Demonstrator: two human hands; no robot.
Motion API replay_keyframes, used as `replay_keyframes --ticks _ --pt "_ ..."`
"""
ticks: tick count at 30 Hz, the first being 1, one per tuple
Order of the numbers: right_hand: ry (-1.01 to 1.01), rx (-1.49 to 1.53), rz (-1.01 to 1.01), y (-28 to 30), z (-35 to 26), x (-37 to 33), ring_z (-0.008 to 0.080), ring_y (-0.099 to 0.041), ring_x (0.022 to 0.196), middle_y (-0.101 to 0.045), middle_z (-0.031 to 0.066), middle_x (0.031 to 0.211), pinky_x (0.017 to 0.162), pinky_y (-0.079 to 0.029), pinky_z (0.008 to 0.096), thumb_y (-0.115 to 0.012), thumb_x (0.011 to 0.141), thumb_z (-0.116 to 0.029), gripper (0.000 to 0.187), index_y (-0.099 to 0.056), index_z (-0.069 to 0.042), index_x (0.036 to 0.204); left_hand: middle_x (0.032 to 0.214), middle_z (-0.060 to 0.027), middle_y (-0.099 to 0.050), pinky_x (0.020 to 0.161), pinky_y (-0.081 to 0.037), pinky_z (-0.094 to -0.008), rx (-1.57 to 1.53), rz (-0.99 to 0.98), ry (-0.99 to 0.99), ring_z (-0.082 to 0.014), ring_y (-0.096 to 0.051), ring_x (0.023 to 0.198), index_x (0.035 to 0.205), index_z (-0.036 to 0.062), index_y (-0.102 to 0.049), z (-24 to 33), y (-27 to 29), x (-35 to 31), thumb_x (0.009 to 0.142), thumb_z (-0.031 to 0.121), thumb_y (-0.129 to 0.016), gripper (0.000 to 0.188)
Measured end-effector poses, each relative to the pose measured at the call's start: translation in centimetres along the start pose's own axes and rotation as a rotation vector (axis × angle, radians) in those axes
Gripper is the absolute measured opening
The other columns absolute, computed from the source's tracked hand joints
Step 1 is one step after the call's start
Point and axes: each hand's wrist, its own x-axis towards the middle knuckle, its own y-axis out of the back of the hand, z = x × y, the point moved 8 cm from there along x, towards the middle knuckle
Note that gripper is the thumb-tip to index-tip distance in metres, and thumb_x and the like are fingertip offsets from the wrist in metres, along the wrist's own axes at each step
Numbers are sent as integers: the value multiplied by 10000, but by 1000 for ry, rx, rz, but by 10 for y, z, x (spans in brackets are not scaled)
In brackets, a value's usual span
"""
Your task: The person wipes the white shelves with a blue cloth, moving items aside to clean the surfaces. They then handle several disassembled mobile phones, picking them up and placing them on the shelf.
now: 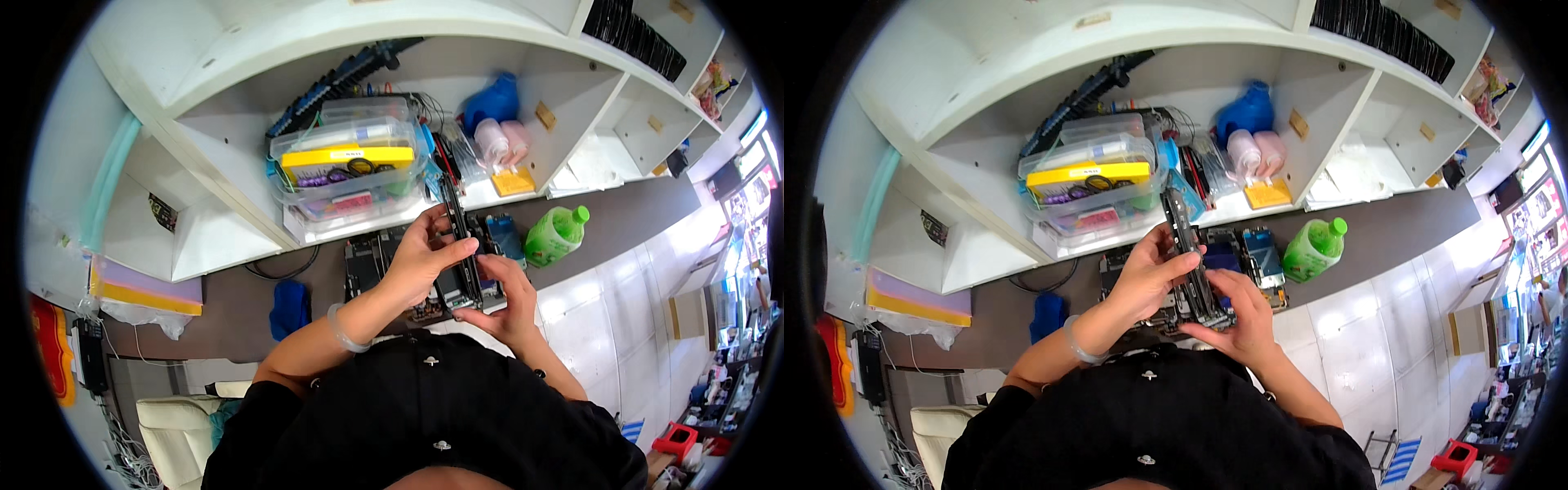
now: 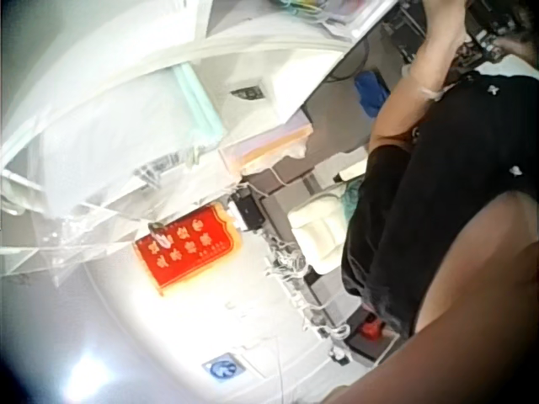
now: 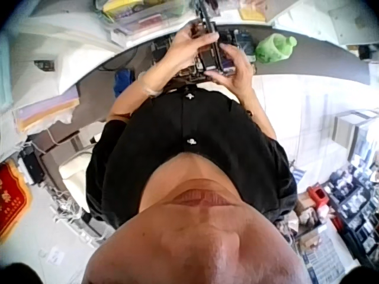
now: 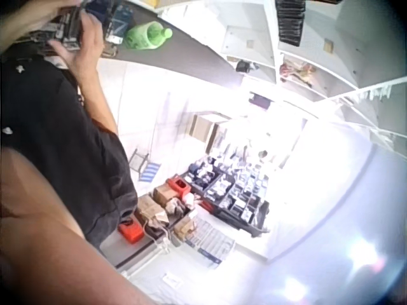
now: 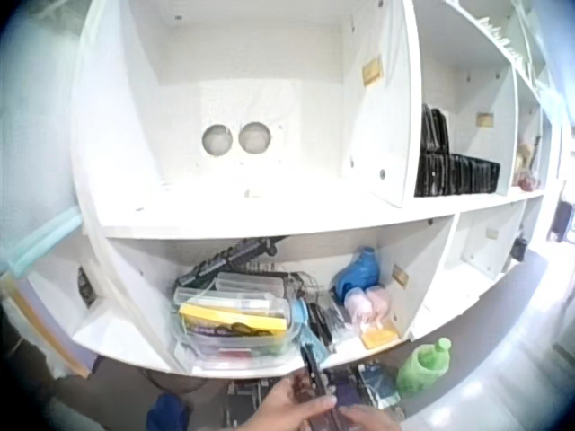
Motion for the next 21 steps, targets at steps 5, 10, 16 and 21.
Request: replay_keyframes --ticks 5,10,16,21 --pt "262 -137 205 7 -34 16 282 -598 811 -607 152 950 695 -487 330 -762 618 -55 439 -581 5 1014 1078 -62 -538 846 -481 -290 -5 -38 -190 -139 -537 1027 1205 45 -409 48 -18 -14 775 40 -702 520" --pt "423 -206 291 16 -60 39 239 -609 671 -621 101 854 563 -481 296 -767 607 -142 402 -594 -44 956 1081 -52 -536 869 -476 -326 -93 -93 -194 -151 -544 988 1206 52 -411 76 -32 -30 805 47 -679 483" --pt "698 -302 345 42 -121 77 192 -607 591 -618 61 758 514 -465 262 -722 588 -140 374 -562 -36 909 1253 -101 -413 961 -428 -420 33 -213 -303 -231 -455 1178 1330 44 -258 142 -59 -61 832 149 -665 652" --pt "725 -217 461 63 -169 145 193 -593 567 -584 68 683 528 -479 264 -694 606 -84 323 -561 -25 894 1304 -119 -434 994 -411 -420 199 -276 -577 -240 -429 1226 1354 -11 -302 225 -78 -75 882 180 -583 582"
